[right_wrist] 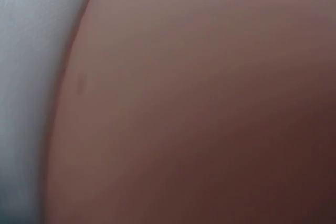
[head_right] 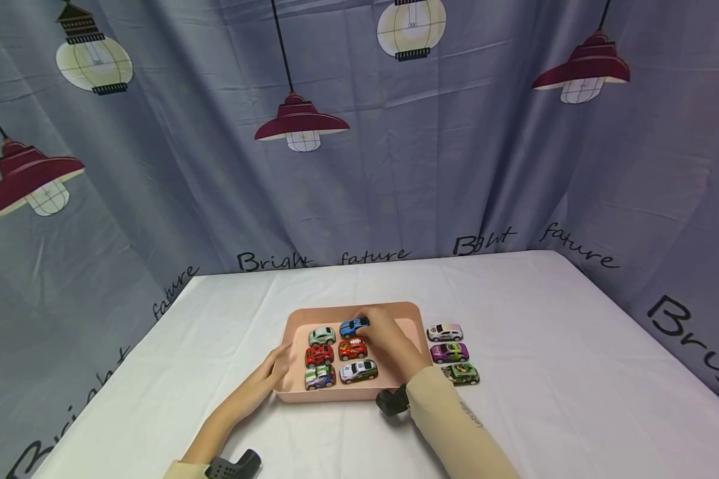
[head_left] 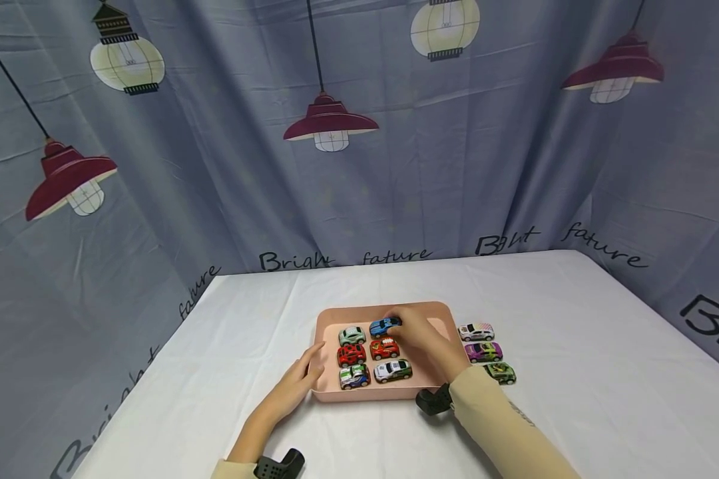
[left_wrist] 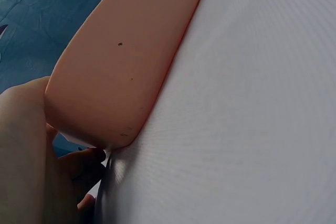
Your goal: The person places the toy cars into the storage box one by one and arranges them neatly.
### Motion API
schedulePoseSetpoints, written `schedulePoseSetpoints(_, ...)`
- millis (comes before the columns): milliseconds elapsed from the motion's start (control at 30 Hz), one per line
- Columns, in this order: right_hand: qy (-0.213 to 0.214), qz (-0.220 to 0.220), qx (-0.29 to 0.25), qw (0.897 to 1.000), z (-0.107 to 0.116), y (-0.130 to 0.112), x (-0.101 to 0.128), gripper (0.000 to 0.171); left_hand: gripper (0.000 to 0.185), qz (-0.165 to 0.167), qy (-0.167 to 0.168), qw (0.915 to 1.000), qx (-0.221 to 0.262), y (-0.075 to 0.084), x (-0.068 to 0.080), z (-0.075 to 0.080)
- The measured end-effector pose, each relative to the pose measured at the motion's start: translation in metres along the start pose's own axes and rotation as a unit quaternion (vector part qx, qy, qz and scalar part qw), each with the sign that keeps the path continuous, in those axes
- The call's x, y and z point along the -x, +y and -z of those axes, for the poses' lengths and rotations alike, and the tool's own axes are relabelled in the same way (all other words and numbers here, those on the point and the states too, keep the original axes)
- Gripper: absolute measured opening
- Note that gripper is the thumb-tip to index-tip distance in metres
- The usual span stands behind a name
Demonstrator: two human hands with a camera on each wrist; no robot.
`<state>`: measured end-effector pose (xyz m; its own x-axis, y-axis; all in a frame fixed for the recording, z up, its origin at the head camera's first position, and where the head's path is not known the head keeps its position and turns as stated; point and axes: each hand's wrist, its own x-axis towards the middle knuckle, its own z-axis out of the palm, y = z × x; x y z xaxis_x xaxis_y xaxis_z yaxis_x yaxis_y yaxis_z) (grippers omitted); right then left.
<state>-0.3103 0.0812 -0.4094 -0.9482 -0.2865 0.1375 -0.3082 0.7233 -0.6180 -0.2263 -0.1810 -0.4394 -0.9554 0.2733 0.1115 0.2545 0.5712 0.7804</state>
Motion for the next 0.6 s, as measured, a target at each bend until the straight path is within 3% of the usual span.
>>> schedulePoseSetpoints(133, -0.004, -0.006, 0.007, 1.000, -0.0048, -0.0001, -0.0011, 0.023, 0.050, -0.018, 0.000, 0.9995, -0.025, 0.0009, 0.0009, 0.0005)
schedulePoseSetpoints(367, -0.015, -0.020, 0.017, 1.000, -0.0069, -0.0021, -0.0027, 0.025, 0.050, 0.019, 0.003, 0.9998, -0.011, 0.0001, -0.0016, 0.0006)
schedulePoseSetpoints(600, -0.024, -0.027, 0.013, 0.999, -0.0024, -0.0007, -0.0006, 0.033, 0.049, 0.020, -0.002, 0.9998, -0.006, 0.0007, -0.0015, -0.0001)
